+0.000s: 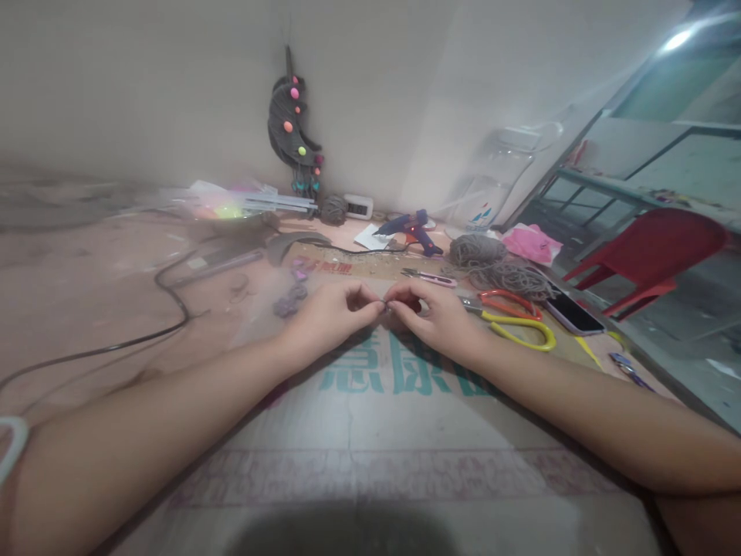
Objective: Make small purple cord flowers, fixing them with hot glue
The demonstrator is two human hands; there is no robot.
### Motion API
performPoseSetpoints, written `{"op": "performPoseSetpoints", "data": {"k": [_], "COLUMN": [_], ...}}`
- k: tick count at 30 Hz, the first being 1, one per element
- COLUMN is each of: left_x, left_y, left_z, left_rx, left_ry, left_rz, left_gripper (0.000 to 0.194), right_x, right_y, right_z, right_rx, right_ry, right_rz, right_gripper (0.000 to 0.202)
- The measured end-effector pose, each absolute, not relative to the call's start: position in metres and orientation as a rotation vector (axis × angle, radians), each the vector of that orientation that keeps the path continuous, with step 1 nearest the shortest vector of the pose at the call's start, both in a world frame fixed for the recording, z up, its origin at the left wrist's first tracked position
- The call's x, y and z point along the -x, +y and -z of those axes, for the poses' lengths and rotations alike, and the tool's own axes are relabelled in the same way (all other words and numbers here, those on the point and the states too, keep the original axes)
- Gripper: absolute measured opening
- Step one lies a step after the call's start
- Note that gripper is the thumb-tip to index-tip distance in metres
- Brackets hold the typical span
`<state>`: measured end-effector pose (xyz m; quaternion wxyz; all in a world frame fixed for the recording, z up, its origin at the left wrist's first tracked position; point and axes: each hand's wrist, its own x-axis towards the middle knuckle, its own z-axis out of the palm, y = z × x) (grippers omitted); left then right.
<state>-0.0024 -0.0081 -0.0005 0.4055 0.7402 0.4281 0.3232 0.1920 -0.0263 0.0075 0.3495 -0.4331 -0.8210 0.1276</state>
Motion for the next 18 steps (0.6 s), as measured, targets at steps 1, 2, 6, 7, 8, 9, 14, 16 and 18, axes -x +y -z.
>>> {"op": "performPoseSetpoints", "data": {"k": [1, 2, 6, 7, 8, 9, 14, 16, 18], "left_x": [0.0025, 0.0026, 0.0024, 0.0022, 0.002, 0.0018, 0.0016, 0.0016, 0.0016], "left_y": [-0.0083, -0.0086, -0.0089, -0.0089, -0.0089, -0.0089, -0.0092, -0.0087, -0.0077], "left_z": [0.0005, 0.0005, 0.0001, -0.0003, -0.0006, -0.001, -0.0008, 0.0002, 0.0012], "left_rx": [-1.866, -1.864, -1.869, -1.873, -1.876, -1.876, -1.837, -1.799, -1.751], "left_ry": [1.087, 1.091, 1.08, 1.074, 1.068, 1.064, 1.065, 1.051, 1.028], "left_rz": [-0.806, -0.798, -0.8, -0.803, -0.805, -0.805, -0.815, -0.818, -0.824], "left_gripper": [0.022, 0.023, 0.022, 0.022, 0.022, 0.022, 0.022, 0.023, 0.025], "right_x": [-0.1918, -0.1914, -0.1891, -0.1887, -0.1884, -0.1884, -0.1916, -0.1936, -0.1956], "right_y": [-0.0267, -0.0272, -0.028, -0.0278, -0.0277, -0.0275, -0.0266, -0.0255, -0.0232], "right_z": [-0.008, -0.0085, -0.0099, -0.0098, -0.0095, -0.0092, -0.0084, -0.0093, -0.0106], "right_rx": [1.13, 1.132, 1.13, 1.139, 1.152, 1.167, 1.182, 1.178, 1.152], "right_ry": [-2.131, -2.135, -2.124, -2.104, -2.083, -2.063, -1.987, -1.967, -1.899], "right_rz": [-0.346, -0.359, -0.412, -0.431, -0.455, -0.486, -0.548, -0.486, -0.462], "right_gripper": [0.008, 0.008, 0.007, 0.006, 0.006, 0.005, 0.008, 0.015, 0.024]}}
